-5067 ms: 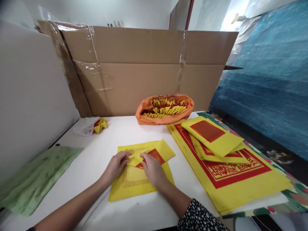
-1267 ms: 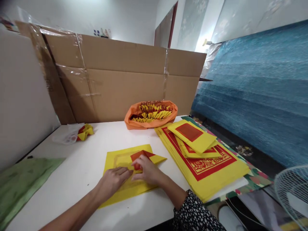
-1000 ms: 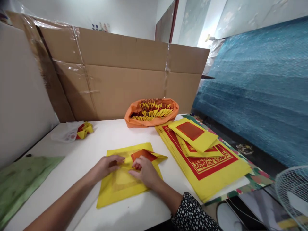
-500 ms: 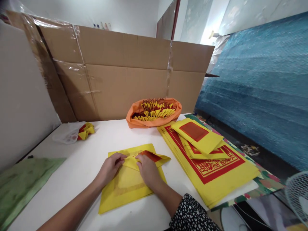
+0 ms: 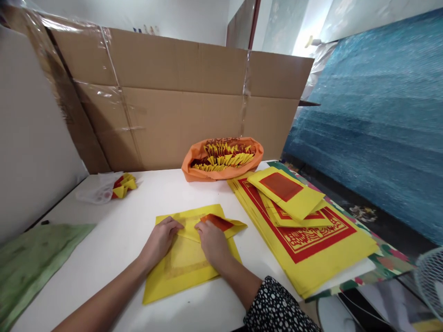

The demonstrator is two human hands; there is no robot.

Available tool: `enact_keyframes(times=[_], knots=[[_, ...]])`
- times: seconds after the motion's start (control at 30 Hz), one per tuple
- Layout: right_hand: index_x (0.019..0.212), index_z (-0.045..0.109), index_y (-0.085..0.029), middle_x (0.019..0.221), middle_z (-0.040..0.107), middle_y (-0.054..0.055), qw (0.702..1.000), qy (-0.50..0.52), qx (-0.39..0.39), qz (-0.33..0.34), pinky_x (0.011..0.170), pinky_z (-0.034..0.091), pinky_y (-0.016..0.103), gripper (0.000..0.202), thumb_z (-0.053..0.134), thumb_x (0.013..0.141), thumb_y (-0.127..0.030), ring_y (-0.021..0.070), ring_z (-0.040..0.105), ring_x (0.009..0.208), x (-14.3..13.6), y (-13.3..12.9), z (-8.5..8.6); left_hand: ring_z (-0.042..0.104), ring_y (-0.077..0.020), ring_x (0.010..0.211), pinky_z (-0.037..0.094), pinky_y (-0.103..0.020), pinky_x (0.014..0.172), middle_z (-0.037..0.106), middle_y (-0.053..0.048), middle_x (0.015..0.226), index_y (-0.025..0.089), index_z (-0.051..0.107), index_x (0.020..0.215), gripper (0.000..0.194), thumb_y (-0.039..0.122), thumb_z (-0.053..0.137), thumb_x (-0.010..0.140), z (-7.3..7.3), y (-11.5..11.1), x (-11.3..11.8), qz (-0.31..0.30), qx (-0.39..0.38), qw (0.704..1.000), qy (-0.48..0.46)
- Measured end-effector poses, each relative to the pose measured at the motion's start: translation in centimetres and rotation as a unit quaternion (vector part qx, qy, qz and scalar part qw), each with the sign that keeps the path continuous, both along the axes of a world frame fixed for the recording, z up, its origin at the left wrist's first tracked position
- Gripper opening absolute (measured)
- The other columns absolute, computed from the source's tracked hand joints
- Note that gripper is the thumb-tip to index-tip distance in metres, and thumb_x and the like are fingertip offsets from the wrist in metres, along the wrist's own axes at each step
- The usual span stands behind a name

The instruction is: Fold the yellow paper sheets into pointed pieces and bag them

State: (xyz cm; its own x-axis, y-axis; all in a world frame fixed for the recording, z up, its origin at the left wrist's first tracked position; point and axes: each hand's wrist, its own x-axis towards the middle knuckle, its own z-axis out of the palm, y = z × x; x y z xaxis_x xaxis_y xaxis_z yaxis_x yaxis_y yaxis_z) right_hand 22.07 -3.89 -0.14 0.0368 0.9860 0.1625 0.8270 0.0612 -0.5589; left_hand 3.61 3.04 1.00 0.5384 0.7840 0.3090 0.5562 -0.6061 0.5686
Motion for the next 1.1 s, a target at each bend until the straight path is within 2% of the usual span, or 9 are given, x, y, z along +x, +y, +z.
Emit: enact_keyframes(times=[0.27, 0.4, 0.53, 0.63, 0.7, 0.83, 0.93, 1.0, 1.1], knots=[[0.107, 0.064, -0.026, 0.098, 0.062, 0.005, 0.996, -0.086, -0.013, 0.005, 0.073, 0.044, 0.031, 0.027, 0.041, 0.096, -0.017, 0.0214, 0.059, 0.085, -0.3, -0.1, 0.2, 0.056, -0.0201, 0.077, 0.047, -0.033, 0.07, 0.059, -0.007, 0.085, 0.016, 0.067, 0.083, 0.028, 0.012, 0.04, 0.088, 0.5, -0.5, 0.0, -0.012, 0.062, 0.995, 0.079], [0.105, 0.065, -0.025, 0.118, 0.059, 0.01, 0.986, -0.152, 0.042, 0.06, 0.091, 0.04, 0.04, 0.024, 0.044, 0.096, -0.017, 0.0275, 0.05, 0.111, 0.0, -1.3, 0.9, 0.056, -0.0266, 0.092, 0.044, -0.045, 0.089, 0.063, -0.011, 0.092, 0.013, 0.067, 0.105, 0.037, 0.002, 0.045, 0.079, 1.2, -2.6, 0.1, -0.058, 0.193, 0.947, 0.25], [0.129, 0.054, -0.021, 0.136, 0.054, 0.012, 0.965, -0.21, 0.059, 0.144, 0.1, 0.034, 0.048, 0.04, 0.043, 0.092, -0.009, 0.0298, 0.041, 0.127, 0.3, -4.1, -0.5, 0.06, -0.0313, 0.103, 0.03, -0.054, 0.108, 0.068, -0.017, 0.097, 0.004, 0.053, 0.133, 0.055, 0.002, 0.045, 0.078, 0.3, -5.2, 0.1, -0.004, 0.263, 0.886, 0.381], [0.13, 0.055, -0.009, 0.136, 0.052, 0.022, 0.965, -0.241, 0.028, 0.1, 0.101, 0.031, 0.053, 0.051, 0.047, 0.081, -0.001, 0.0359, 0.045, 0.125, 0.5, -6.4, -1.3, 0.058, -0.036, 0.113, 0.022, -0.059, 0.111, 0.068, -0.021, 0.109, 0.002, 0.05, 0.136, 0.059, 0.003, 0.046, 0.077, -0.4, -6.3, 0.4, 0.023, 0.273, 0.876, 0.398], [0.118, 0.064, -0.008, 0.125, 0.06, 0.025, 0.964, -0.252, -0.004, 0.088, 0.097, 0.034, 0.054, 0.044, 0.051, 0.076, -0.003, 0.0385, 0.053, 0.114, 1.1, -7.1, -0.2, 0.055, -0.0381, 0.119, 0.018, -0.063, 0.112, 0.066, -0.021, 0.116, 0.004, 0.053, 0.134, 0.058, 0.004, 0.044, 0.077, -0.5, -6.7, 0.7, 0.045, 0.273, 0.882, 0.381], [0.077, 0.07, -0.022, 0.074, 0.07, 0.01, 0.976, -0.19, -0.087, 0.061, 0.07, 0.042, 0.037, 0.019, 0.054, 0.087, -0.025, 0.0255, 0.062, 0.071, 4.4, -5.3, 5.5, 0.042, -0.0372, 0.133, 0.018, -0.061, 0.114, 0.057, -0.02, 0.132, 0.01, 0.065, 0.121, 0.048, 0.007, 0.044, 0.079, -0.8, -6.3, 1.2, 0.011, 0.271, 0.895, 0.355], [0.087, 0.066, -0.024, 0.075, 0.066, 0.004, 0.994, -0.082, -0.008, -0.068, 0.063, 0.039, 0.03, 0.028, 0.042, 0.096, -0.036, 0.0199, 0.059, 0.069, 7.6, -2.3, 8.2, 0.045, -0.0356, 0.131, 0.033, -0.053, 0.11, 0.054, -0.022, 0.135, 0.011, 0.061, 0.128, 0.053, 0.004, 0.046, 0.078, -1.5, -5.6, 1.2, -0.048, 0.263, 0.894, 0.359], [0.098, 0.065, -0.023, 0.083, 0.066, 0.003, 0.997, -0.031, -0.016, -0.072, 0.068, 0.04, 0.028, 0.019, 0.046, 0.093, -0.023, 0.018, 0.059, 0.076, 9.0, -0.4, 7.8, 0.047, -0.0397, 0.128, 0.04, -0.056, 0.101, 0.05, -0.021, 0.14, 0.021, 0.048, 0.141, 0.067, 0.002, 0.049, 0.077, -1.8, -5.4, 1.0, -0.058, 0.252, 0.899, 0.355], [0.099, 0.067, -0.021, 0.09, 0.065, 0.002, 0.998, -0.025, -0.048, -0.024, 0.075, 0.041, 0.027, 0.023, 0.061, 0.08, -0.011, 0.0168, 0.06, 0.084, 9.4, 1.2, 5.0, 0.045, -0.0481, 0.127, 0.04, -0.066, 0.094, 0.041, -0.015, 0.148, 0.041, 0.035, 0.145, 0.082, 0.005, 0.059, 0.076, -1.7, -5.5, 0.9, -0.085, 0.231, 0.912, 0.329]])
